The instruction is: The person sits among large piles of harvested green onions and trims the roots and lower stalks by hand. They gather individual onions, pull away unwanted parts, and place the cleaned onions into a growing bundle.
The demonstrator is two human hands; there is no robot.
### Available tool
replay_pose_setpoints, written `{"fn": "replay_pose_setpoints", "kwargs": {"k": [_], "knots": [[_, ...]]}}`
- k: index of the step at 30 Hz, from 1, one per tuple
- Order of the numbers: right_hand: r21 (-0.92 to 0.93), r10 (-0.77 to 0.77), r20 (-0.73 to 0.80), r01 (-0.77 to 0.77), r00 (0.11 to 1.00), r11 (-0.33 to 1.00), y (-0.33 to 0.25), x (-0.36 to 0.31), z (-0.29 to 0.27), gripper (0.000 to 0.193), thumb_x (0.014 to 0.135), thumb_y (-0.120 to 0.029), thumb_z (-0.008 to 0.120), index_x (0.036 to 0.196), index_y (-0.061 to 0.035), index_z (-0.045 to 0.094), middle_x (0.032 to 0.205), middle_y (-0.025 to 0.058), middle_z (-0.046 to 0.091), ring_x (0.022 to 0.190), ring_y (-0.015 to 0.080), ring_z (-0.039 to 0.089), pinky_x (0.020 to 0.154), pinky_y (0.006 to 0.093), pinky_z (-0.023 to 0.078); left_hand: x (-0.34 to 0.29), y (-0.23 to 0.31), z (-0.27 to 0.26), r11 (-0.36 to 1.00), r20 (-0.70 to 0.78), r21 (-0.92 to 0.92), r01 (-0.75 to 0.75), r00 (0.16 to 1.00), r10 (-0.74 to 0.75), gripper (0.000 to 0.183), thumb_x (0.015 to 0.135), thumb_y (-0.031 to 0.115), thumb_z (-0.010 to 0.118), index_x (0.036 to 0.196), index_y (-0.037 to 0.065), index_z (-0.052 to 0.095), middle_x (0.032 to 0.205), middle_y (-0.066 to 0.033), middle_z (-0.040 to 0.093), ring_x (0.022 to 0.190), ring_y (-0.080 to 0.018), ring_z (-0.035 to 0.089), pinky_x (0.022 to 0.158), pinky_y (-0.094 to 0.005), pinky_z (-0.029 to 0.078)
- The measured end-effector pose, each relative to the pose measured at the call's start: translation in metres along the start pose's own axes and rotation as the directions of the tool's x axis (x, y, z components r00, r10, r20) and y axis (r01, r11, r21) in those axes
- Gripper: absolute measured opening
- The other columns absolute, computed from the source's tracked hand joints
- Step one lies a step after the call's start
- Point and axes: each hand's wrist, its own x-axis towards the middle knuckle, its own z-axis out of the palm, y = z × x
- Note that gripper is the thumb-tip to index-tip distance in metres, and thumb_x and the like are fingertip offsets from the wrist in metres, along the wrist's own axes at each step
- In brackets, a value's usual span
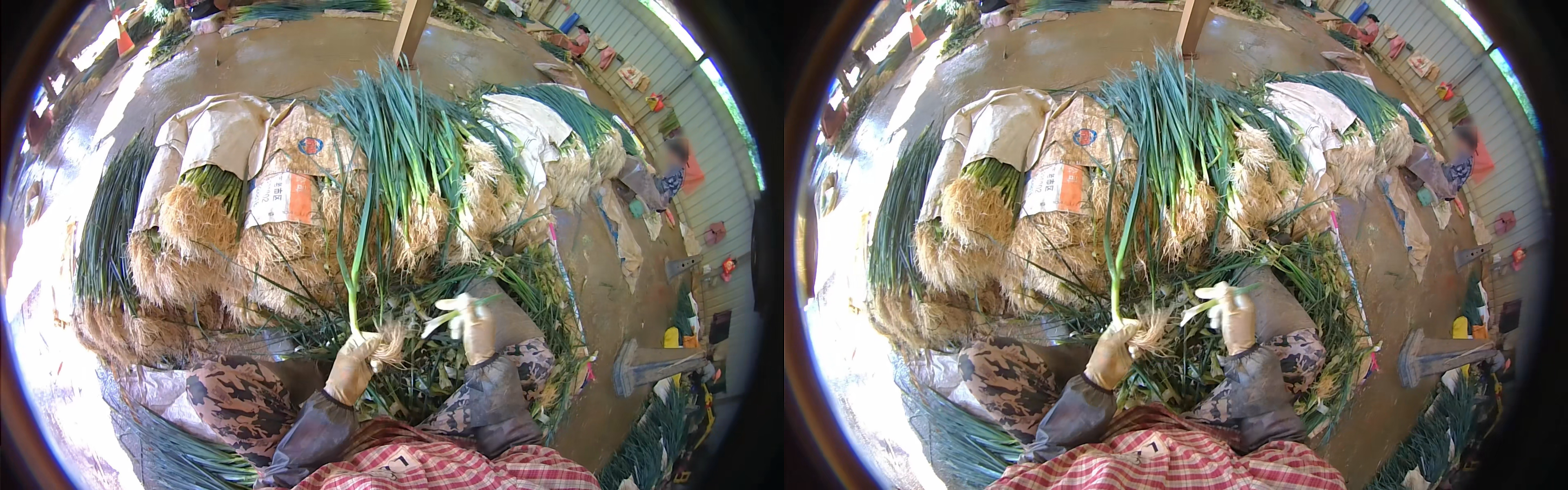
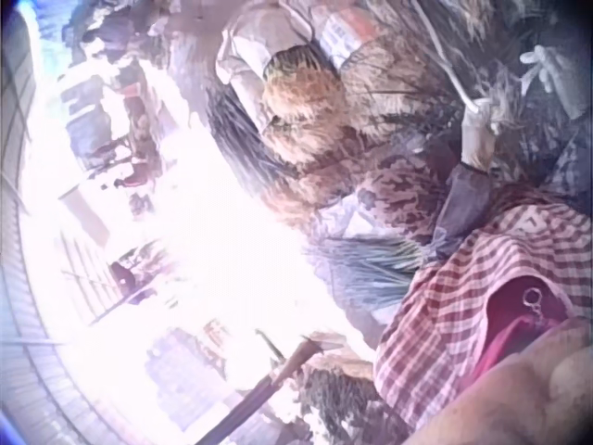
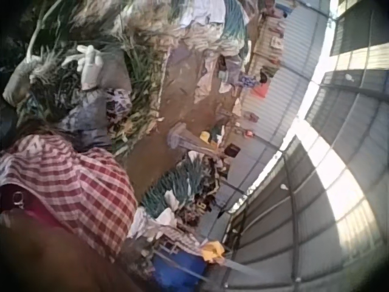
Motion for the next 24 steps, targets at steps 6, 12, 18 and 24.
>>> {"fn": "replay_pose_setpoints", "kwargs": {"k": [6,12,18,24], "knots": [[-0.827,-0.003,0.273,0.236,0.962,0.51,-0.008,0.059,0.026,0.026,0.095,-0.03,0.049,0.103,-0.0116,0.066,0.086,0.0079,0.069,0.072,0.0187,0.064,0.065,0.0336,0.053,0.001,0.038,0.033,0.887,0.115,0.26,-0.383,0.924,0.365,0.022,0.088,0.019,0.066,0.094,0.0,0.057,0.08,-0.007,0.065,0.065,-0.0123,0.059,0.056,-0.0229,0.046],[-0.95,-0.168,-0.207,-0.157,0.964,0.269,-0.02,0.226,0.047,0.045,0.093,-0.046,0.05,0.111,-0.0063,0.061,0.094,0.0144,0.067,0.082,0.0276,0.067,0.074,0.0415,0.052,0.036,0.01,-0.011,0.806,0.114,0.454,-0.379,0.922,0.369,0.051,0.086,0.048,0.063,0.1,-0.001,0.061,0.084,-0.0089,0.068,0.071,-0.0138,0.063,0.061,-0.0249,0.048],[-0.909,0.134,-0.147,-0.187,0.98,0.373,-0.013,0.245,0.058,0.043,0.095,-0.041,0.05,0.107,-0.0002,0.059,0.094,0.0143,0.067,0.083,0.0218,0.066,0.067,0.0329,0.054,0.039,0.022,-0.003,0.927,-0.079,0.234,-0.292,0.945,0.318,0.038,0.092,0.028,0.058,0.114,-0.003,0.061,0.076,-0.0034,0.063,0.059,-0.0112,0.058,0.056,-0.0246,0.048],[-0.225,0.277,0.313,-0.212,0.908,0.951,0.019,0.087,0.062,0.036,0.095,-0.031,0.054,0.112,0.0005,0.061,0.087,0.0088,0.069,0.059,0.0101,0.059,0.047,0.0222,0.046,0.045,0.016,0.001,0.935,-0.154,0.34,-0.101,0.975,0.161,0.04,0.092,0.025,0.061,0.122,-0.002,0.055,0.102,-0.0105,0.068,0.048,-0.0037,0.047,0.044,-0.0171,0.038]]}}
